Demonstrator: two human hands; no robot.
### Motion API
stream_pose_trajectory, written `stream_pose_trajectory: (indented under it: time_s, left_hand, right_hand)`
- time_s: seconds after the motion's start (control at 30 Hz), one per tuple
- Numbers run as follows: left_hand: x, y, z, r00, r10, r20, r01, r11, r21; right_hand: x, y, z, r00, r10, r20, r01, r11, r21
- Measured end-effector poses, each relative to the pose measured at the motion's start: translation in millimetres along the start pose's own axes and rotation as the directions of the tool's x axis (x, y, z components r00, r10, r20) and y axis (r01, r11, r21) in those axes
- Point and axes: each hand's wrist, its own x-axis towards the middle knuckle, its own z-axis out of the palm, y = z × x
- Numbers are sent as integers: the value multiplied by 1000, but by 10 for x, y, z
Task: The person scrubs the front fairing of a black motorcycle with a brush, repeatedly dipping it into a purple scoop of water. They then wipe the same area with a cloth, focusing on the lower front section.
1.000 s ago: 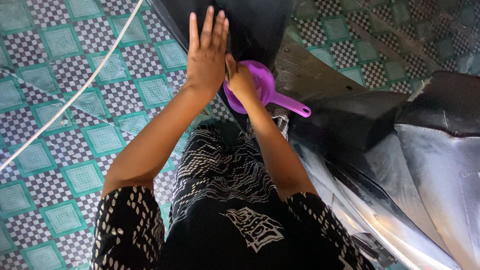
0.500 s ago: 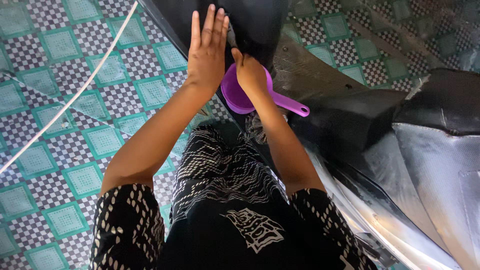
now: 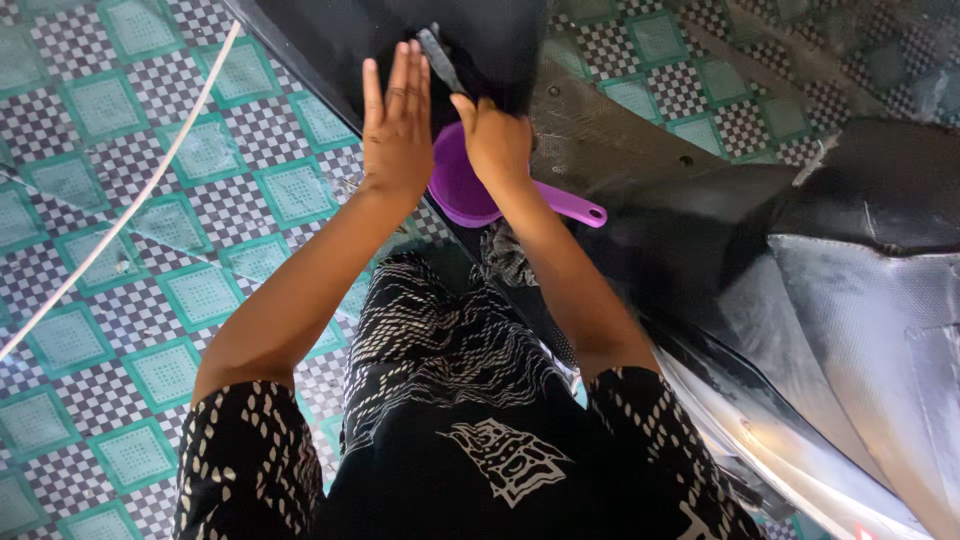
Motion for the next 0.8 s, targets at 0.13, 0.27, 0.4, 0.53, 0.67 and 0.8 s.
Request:
stream_pose_trajectory:
  time_s: [0.13, 0.27, 0.4, 0.53, 0.67, 0.8]
  left_hand:
    - [-14, -71, 34, 997, -73, -10, 72, 995, -75]
    - [-12, -39, 32, 995, -72, -75, 60, 986, -154]
    - [37, 1, 34, 1000, 29, -2, -29, 997, -68]
    - [104, -9, 33, 999, -13, -41, 10, 997, -74]
    - [146, -33, 44, 991, -96, -89, 85, 989, -123]
    - [184, 27, 19, 990, -110, -88, 86, 967, -239]
  right_hand:
    - [112, -126, 95, 997, -24, -78, 23, 1000, -13]
    - [33, -27, 78, 998, -36, -59, 34, 999, -35]
    - [-27, 134, -11, 1000, -12, -6, 12, 996, -83]
    - [91, 149, -64, 994, -73, -85, 60, 987, -147]
    - [224, 86, -70, 985, -103, -139, 88, 990, -109]
    - [212, 111, -79, 984, -90, -152, 63, 983, -171]
